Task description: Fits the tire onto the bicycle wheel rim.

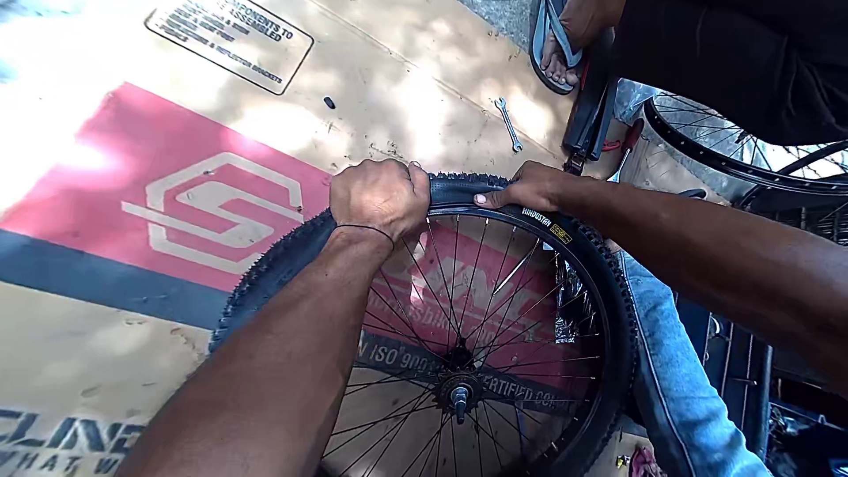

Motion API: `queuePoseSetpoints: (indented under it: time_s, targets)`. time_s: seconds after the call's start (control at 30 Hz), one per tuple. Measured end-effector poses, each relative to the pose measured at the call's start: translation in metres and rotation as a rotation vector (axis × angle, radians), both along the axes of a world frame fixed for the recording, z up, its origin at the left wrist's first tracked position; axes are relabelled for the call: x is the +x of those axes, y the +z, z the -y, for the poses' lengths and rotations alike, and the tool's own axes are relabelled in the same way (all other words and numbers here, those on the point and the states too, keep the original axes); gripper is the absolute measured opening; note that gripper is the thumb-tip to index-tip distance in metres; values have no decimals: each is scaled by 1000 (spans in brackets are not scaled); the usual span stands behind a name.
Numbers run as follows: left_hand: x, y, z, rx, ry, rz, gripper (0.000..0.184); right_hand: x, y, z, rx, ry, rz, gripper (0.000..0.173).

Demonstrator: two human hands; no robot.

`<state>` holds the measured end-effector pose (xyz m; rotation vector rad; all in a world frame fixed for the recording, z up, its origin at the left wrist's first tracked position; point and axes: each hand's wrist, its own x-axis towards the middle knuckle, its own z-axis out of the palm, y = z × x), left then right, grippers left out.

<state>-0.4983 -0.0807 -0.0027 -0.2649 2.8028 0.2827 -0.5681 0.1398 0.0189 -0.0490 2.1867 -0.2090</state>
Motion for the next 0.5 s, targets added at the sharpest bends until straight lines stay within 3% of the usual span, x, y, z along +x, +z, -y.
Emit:
queuePoseSetpoints:
  time_s: [0.27,0.5]
  targets:
    - [-10,1,1,3,13,53,63,3,15,12,100,124,-12,84]
    - [-10,9,-7,-18,4,45,63,-11,-9,15,-250,276,-20,67]
